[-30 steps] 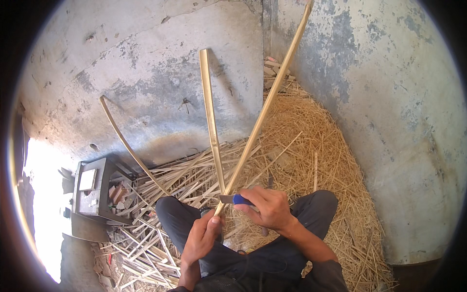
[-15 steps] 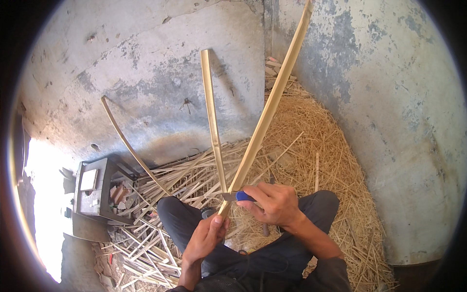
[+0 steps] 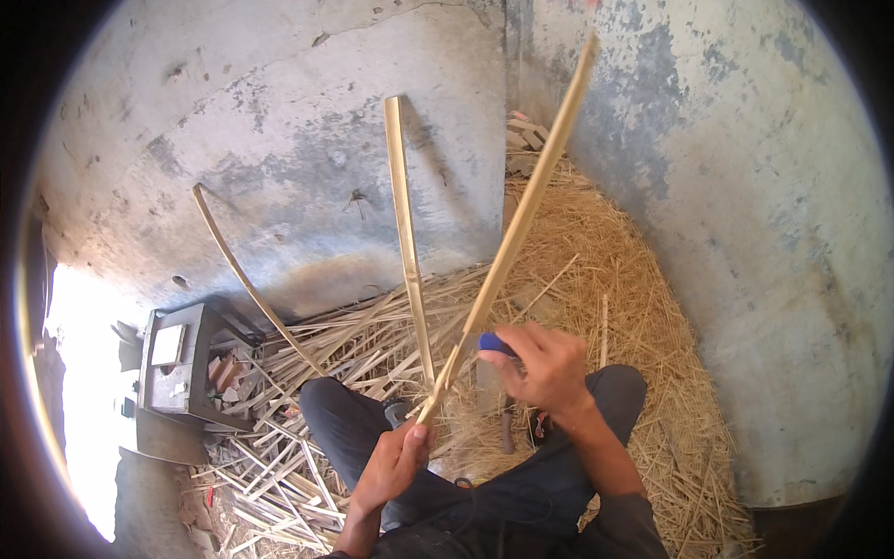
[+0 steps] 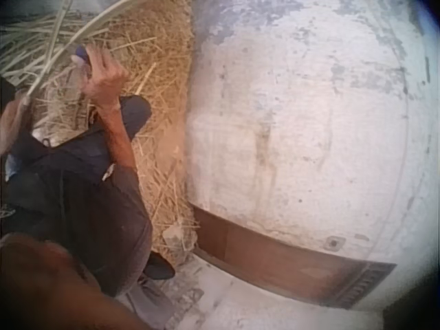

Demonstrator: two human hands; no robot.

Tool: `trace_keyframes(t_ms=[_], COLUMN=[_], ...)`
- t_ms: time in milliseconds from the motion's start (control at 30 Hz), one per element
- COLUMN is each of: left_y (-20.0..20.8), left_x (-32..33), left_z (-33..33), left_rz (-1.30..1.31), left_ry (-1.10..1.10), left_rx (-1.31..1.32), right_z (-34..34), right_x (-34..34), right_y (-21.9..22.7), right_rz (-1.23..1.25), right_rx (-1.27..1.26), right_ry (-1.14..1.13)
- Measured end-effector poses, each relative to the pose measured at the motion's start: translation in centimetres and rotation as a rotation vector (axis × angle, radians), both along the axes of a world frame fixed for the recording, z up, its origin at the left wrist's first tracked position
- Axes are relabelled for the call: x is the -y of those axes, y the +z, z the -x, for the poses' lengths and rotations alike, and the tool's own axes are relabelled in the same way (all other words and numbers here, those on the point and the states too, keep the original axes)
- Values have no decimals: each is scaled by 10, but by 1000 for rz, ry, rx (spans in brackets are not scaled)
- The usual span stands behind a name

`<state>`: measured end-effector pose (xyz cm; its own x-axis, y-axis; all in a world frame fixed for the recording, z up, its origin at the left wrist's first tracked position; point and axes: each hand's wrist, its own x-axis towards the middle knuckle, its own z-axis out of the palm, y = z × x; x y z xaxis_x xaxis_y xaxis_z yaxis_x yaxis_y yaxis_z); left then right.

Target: The person sits on a straw-covered floor and uses a knife to shave thin strips from a long bamboo pole. They repeatedly scrape the tool along the bamboo to remove the outer layer, creating a pile of shavings on the floor.

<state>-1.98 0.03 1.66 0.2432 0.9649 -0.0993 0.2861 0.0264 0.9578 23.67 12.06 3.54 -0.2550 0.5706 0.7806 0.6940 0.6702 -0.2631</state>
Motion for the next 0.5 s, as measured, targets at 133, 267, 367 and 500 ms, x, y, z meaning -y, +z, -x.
trace_keyframes(t_ms=[133,267,367,500], left_y=[2,-4,-7,-5], left_x=[1,2,5,11], left_z=[-1,5,9,11], left_rz=[30,11,32,-10], left_ry=[-4,-14,-27,27], left_rx=[61,19,34,-33], right_z=[2,5,7,11], right_x=[6,5,6,8], right_y=[9,6,2,0], right_rz=[2,11,8,17], right_rx=[-48,-21,8,30], right_ry=[18,20,26,25])
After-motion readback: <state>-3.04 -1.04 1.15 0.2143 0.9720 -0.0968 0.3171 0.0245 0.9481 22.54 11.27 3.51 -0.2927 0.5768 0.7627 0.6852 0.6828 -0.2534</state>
